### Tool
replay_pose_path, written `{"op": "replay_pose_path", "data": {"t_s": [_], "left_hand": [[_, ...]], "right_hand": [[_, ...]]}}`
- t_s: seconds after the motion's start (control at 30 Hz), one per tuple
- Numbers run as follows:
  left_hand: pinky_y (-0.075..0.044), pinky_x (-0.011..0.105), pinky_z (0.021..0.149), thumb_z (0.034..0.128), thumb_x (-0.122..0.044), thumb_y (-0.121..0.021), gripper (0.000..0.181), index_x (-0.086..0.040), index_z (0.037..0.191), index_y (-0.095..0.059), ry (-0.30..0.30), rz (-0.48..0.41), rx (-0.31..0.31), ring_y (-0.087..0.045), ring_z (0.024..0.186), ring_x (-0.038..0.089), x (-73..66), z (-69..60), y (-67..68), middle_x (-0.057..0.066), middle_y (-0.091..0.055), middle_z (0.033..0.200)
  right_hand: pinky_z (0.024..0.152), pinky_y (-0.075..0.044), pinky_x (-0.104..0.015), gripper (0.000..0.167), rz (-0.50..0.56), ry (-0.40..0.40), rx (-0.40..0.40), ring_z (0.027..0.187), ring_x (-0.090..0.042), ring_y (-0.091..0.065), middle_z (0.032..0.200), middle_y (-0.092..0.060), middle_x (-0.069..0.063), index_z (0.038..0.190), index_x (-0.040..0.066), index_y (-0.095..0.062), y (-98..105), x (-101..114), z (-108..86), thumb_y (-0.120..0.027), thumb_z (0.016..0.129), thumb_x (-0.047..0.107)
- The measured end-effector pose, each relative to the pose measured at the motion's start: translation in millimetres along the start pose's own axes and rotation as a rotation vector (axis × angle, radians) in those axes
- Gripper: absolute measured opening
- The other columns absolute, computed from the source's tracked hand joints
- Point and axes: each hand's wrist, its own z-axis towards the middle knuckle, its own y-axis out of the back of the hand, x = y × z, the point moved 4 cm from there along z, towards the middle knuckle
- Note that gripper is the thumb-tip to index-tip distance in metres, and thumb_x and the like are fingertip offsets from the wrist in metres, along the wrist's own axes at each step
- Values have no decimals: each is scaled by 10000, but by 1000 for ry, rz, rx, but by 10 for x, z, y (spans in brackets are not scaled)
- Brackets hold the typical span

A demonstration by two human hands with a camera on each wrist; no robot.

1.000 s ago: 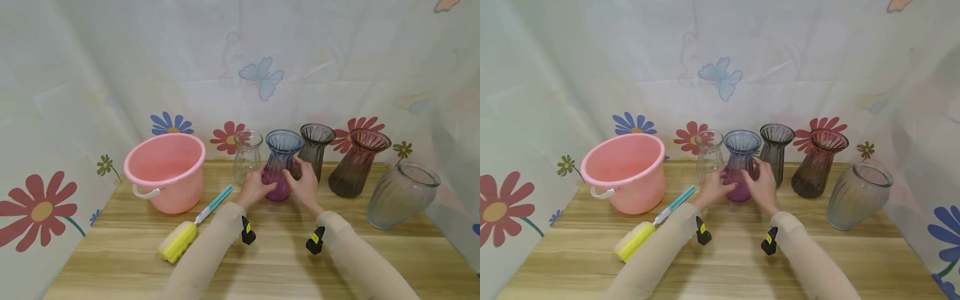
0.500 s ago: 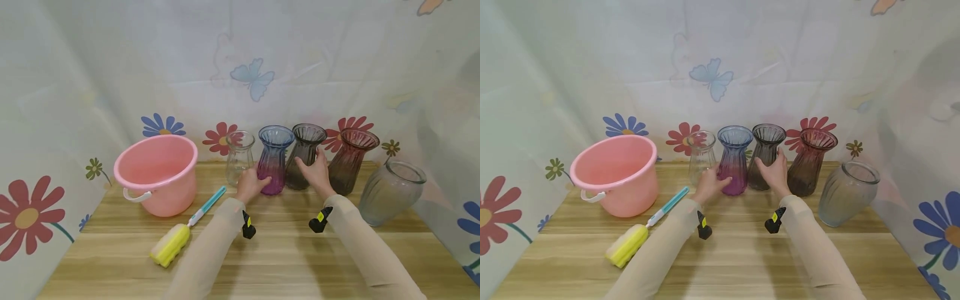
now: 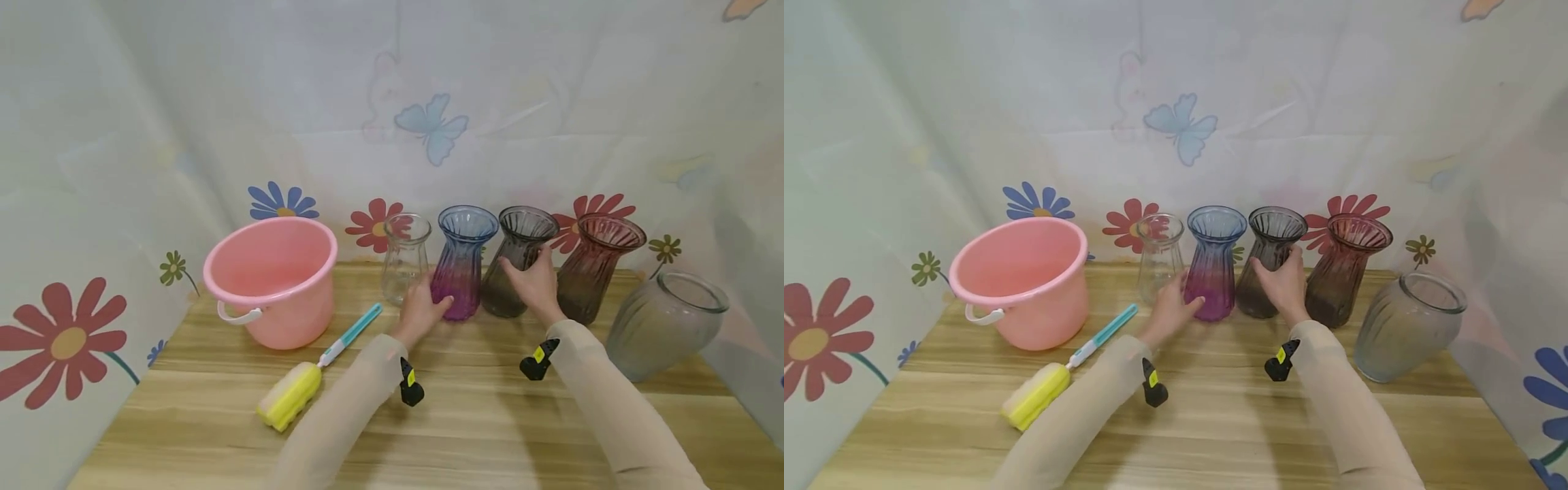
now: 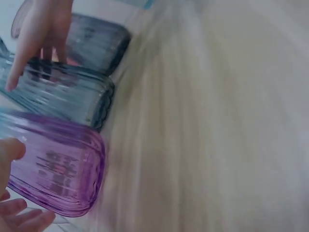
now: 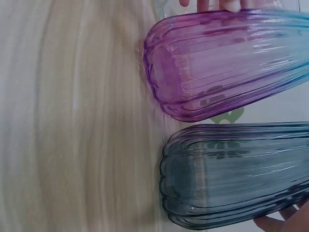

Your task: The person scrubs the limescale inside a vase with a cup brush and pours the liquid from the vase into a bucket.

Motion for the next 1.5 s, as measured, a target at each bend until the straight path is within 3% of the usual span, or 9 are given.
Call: {"op": "replay_pose_path", "data": {"t_s": [0.27,0.47,0.6,0.77,0.87,1.03,1.17,1.3,1.5], "left_hand": [[-422,409,955,818,-265,-653,568,-113,1327,-452,-130,-20,170,-494,1182,261,73,-385,146,94,-486,1309],[-406,417,980,832,-284,-646,594,-130,1362,-425,-206,-62,310,-464,1229,241,96,-614,177,81,-449,1374],[-404,399,985,820,-308,-665,633,-138,1373,-409,-267,-68,345,-465,1229,226,57,-674,160,58,-436,1390],[-389,362,1004,795,-363,-685,716,-175,1403,-358,-343,-60,344,-436,1254,170,-77,-671,160,4,-419,1402],[-390,376,1003,783,-421,-679,787,-230,1436,-285,-350,-64,348,-415,1271,154,-170,-662,184,-20,-384,1426],[-417,367,975,757,-483,-681,880,-245,1458,-205,-295,-106,375,-446,1244,170,-217,-673,246,0,-361,1442],[-436,337,957,748,-446,-705,870,-177,1440,-252,-259,-202,408,-483,1205,183,-167,-707,347,30,-404,1407],[-446,311,943,735,-371,-741,825,-211,1411,-297,-278,-279,427,-506,1167,152,-127,-737,485,8,-463,1342],[-454,347,934,719,-321,-766,830,-264,1400,-294,-270,-298,459,-517,1154,167,-47,-803,704,-2,-496,1296]], "right_hand": [[928,-351,-611,971,-97,-3,144,1229,-500,-351,1392,-285,-344,1433,9,-56,229,30,-244,-523,813,594],[941,-320,-632,994,-97,33,245,1264,-509,-295,1447,-222,-306,1465,73,-16,356,6,-400,-578,803,559],[953,-301,-639,969,-70,66,336,1298,-497,-247,1470,-189,-283,1477,106,-18,367,41,-529,-604,815,503],[917,-387,-586,862,-52,143,416,1265,-437,-357,1416,-322,-266,1452,79,-156,263,167,-737,-633,824,427],[866,-455,-535,744,31,225,443,1194,-407,-446,1349,-419,-238,1396,61,-275,146,266,-867,-670,821,319],[864,-471,-512,639,229,360,522,1164,-369,-466,1302,-467,-189,1333,44,-386,-68,432,-1043,-708,785,111],[920,-430,-526,650,259,383,566,1208,-362,-433,1315,-456,-175,1333,46,-389,-169,550,-1151,-717,775,107],[932,-419,-532,665,292,393,596,1228,-357,-415,1323,-445,-168,1333,57,-385,-248,657,-1227,-725,763,92],[946,-414,-517,652,299,385,614,1241,-328,-418,1338,-443,-138,1328,95,-404,-382,785,-1345,-730,765,130]]}}
